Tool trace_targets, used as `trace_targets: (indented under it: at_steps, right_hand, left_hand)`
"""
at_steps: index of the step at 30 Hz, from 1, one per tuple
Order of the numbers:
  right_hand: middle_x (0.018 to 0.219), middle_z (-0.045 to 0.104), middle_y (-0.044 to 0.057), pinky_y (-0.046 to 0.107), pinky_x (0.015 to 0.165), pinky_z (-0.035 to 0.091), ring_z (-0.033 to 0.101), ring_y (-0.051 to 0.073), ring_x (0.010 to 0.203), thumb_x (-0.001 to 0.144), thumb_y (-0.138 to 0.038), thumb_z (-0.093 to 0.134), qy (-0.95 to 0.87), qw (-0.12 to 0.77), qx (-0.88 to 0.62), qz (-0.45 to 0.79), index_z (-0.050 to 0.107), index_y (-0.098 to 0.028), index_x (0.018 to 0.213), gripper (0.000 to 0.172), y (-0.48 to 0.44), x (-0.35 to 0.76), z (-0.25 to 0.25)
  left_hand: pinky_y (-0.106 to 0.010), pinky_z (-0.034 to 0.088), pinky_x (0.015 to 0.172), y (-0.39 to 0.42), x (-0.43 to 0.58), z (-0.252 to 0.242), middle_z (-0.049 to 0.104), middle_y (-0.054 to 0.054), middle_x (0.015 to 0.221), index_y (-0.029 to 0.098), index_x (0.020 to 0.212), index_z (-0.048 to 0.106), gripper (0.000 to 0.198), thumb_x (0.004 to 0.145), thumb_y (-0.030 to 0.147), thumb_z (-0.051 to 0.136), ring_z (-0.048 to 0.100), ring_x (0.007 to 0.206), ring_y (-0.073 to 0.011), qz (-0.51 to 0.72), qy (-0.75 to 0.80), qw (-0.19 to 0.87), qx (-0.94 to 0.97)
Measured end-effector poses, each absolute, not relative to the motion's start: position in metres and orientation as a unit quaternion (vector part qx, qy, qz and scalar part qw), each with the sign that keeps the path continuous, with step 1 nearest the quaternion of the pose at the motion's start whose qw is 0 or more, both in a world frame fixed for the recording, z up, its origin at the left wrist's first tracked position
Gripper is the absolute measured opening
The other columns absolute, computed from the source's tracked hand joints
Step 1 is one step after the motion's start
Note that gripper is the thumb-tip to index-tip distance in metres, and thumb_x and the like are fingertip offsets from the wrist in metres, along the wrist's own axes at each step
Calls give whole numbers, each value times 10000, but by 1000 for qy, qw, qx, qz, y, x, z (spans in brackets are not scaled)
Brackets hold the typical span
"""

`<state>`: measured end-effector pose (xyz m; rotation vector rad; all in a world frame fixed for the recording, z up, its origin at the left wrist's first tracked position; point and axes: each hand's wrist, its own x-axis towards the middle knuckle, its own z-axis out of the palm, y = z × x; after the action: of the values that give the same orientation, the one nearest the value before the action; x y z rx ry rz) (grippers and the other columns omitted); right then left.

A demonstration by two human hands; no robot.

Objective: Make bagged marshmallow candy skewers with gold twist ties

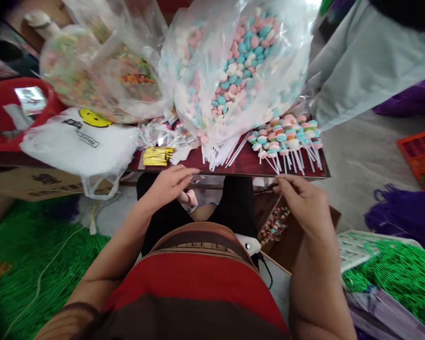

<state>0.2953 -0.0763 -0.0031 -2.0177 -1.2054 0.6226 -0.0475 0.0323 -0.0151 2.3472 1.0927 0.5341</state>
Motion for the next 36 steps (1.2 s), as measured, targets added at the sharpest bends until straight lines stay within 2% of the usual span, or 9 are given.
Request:
trace_targets:
  at_steps: [4, 7, 11, 14, 17, 21, 26, 30, 36]
  right_hand:
    - [849, 749, 107, 372, 765, 450, 653, 226, 752, 881, -325, 605, -550, 246, -785, 141, 747, -220, 1007, 217, -14, 270, 3]
    - [758, 664, 87, 364, 684, 309, 489, 195, 648, 825, -315, 691, -551, 161, -811, 108, 717, -229, 911, 125, 18, 264, 1]
    - [614, 408, -35, 366, 662, 210, 197, 129, 575, 743, -282, 764, -538, 146, -822, 113, 628, -248, 813, 156, 34, 262, -7]
    - [601, 302, -75, 368, 659, 195, 141, 116, 577, 725, -209, 746, -542, 151, -820, 101, 563, -256, 760, 193, 37, 264, -10]
    - [563, 303, -76, 372, 643, 203, 161, 113, 552, 741, -216, 736, -541, 157, -820, 100, 501, -257, 658, 252, 40, 267, -5]
    - [471, 486, -12, 367, 610, 308, 389, 132, 477, 809, -267, 692, -477, 156, -837, 219, 560, -242, 602, 246, 40, 273, 7]
    - [466, 523, -21, 311, 469, 297, 428, 105, 390, 777, -226, 709, -290, 368, -801, 372, 602, -208, 620, 191, 30, 282, 14]
    - [464, 516, -7, 292, 415, 260, 440, 102, 366, 817, -177, 627, -200, 453, -761, 420, 656, -187, 749, 74, 13, 287, 13]
    - [525, 587, -26, 205, 378, 339, 500, 98, 398, 742, -269, 682, -162, 544, -670, 478, 655, -184, 951, 227, -9, 271, 0]
  left_hand:
    - [-384, 480, 1023, 68, -82, -17, 738, -135, 1132, 162, 1166, 757, 339, 980, 244, 486, 644, 1122, -260, 192, 563, 122, 794]
    - [-401, 459, 1033, 90, -95, -19, 732, -143, 1111, 164, 1131, 768, 342, 975, 240, 473, 635, 1102, -282, 153, 618, 80, 767]
    - [-392, 449, 1014, 109, -75, -20, 737, -137, 1086, 167, 1102, 777, 381, 1001, 264, 423, 641, 1091, -274, 142, 601, 87, 782]
    - [-453, 412, 1032, 124, -46, -23, 726, -195, 1140, 113, 1074, 776, 413, 1007, 337, 435, 623, 1133, -326, 117, 616, 84, 774]
    - [-486, 374, 1043, 138, -24, -29, 671, -255, 1244, 61, 1141, 733, 461, 988, 422, 490, 570, 1216, -374, 124, 627, 70, 765]
    - [-486, 361, 1043, 152, -17, -39, 645, -276, 1286, 29, 1216, 672, 484, 983, 420, 506, 557, 1243, -389, 106, 638, 73, 759]
    - [-444, 405, 963, 161, -22, -37, 714, -206, 1205, 129, 1146, 717, 386, 1004, 233, 374, 640, 1153, -335, 85, 648, 66, 754]
    - [-395, 432, 857, 158, -28, -22, 765, -162, 1080, 176, 1079, 741, 334, 936, 178, 439, 689, 1059, -316, 73, 666, 76, 738]
    - [-392, 410, 787, 147, -45, -11, 687, -105, 738, 192, 776, 664, 205, 927, 226, 530, 667, 855, -277, 317, 663, 125, 666]
